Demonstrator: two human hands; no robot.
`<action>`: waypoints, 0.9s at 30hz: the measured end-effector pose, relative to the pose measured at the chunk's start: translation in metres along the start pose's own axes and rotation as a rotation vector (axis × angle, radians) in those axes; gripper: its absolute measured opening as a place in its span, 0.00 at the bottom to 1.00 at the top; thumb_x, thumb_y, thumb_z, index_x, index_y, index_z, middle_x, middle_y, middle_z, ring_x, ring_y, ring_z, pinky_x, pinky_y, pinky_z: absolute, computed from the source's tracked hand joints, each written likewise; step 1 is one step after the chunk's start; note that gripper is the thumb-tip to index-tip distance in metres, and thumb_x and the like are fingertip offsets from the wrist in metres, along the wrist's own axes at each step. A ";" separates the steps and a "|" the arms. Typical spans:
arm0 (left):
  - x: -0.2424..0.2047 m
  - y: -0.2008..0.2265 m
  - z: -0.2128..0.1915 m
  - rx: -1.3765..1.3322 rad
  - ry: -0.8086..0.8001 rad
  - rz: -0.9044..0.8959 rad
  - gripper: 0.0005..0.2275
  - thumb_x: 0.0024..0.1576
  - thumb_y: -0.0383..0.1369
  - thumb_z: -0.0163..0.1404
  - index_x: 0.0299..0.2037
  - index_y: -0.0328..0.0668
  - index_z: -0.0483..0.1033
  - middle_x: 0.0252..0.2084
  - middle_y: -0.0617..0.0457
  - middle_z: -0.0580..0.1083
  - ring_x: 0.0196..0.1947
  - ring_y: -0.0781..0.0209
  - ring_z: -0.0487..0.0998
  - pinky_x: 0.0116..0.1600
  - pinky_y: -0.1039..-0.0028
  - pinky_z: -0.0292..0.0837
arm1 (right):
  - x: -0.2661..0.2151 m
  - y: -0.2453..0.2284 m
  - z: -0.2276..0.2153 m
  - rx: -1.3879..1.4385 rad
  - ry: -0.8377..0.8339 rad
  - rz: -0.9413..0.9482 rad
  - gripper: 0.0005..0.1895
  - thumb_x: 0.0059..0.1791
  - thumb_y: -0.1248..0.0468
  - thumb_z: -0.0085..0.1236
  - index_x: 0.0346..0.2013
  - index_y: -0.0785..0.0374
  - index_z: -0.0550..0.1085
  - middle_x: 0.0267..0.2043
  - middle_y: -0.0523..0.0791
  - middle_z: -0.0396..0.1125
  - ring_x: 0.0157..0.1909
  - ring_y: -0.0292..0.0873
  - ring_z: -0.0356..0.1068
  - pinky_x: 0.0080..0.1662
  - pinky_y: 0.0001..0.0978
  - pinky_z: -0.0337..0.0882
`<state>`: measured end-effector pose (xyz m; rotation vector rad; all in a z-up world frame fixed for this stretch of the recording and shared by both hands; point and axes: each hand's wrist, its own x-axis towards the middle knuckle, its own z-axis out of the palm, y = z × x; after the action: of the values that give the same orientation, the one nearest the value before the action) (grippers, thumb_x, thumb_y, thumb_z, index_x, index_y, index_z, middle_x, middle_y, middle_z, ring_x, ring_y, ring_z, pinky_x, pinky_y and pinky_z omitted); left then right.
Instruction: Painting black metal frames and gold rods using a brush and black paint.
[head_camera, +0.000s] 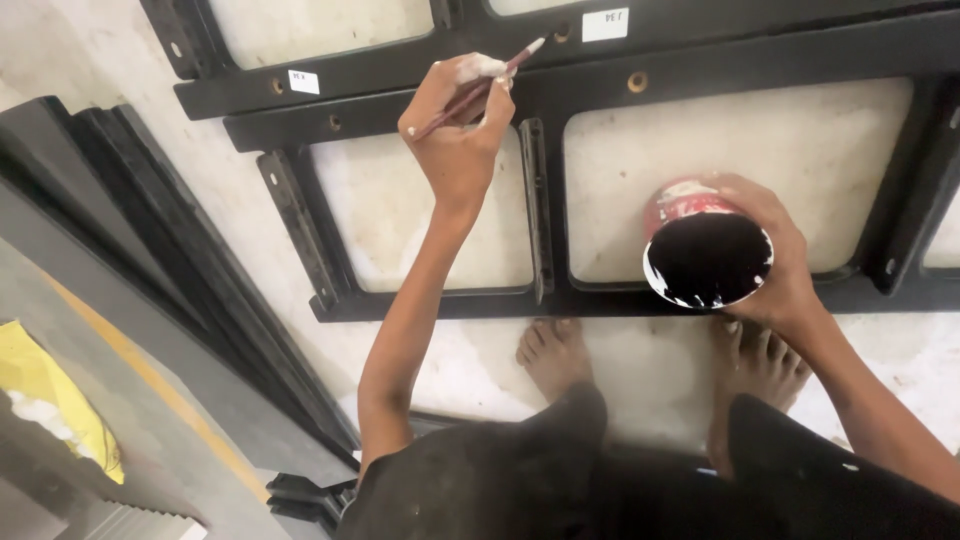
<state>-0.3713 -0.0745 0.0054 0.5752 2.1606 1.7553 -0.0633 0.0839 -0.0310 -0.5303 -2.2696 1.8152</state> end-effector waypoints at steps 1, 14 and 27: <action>0.001 -0.001 0.001 -0.007 0.000 0.000 0.06 0.58 0.16 0.55 0.42 0.31 0.79 0.41 0.51 0.78 0.42 0.64 0.84 0.51 0.75 0.84 | 0.000 0.000 0.000 -0.014 -0.007 0.007 0.53 0.30 0.57 0.76 0.67 0.55 0.63 0.69 0.52 0.62 0.73 0.55 0.62 0.74 0.50 0.65; 0.045 0.030 -0.011 0.123 -0.334 0.044 0.06 0.56 0.15 0.55 0.40 0.30 0.77 0.40 0.52 0.79 0.44 0.63 0.86 0.52 0.75 0.87 | 0.000 -0.001 -0.002 -0.026 -0.035 0.034 0.53 0.31 0.56 0.75 0.68 0.53 0.62 0.70 0.52 0.60 0.74 0.56 0.59 0.75 0.50 0.62; 0.051 0.054 -0.001 0.579 -0.573 0.525 0.11 0.55 0.17 0.58 0.44 0.38 0.74 0.45 0.53 0.76 0.37 0.58 0.81 0.40 0.73 0.77 | 0.003 0.005 -0.005 -0.045 -0.048 0.029 0.52 0.30 0.54 0.75 0.67 0.52 0.63 0.70 0.51 0.61 0.73 0.56 0.60 0.74 0.51 0.61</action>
<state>-0.4098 -0.0415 0.0599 1.6755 2.1614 0.9118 -0.0633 0.0903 -0.0348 -0.5356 -2.3508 1.8134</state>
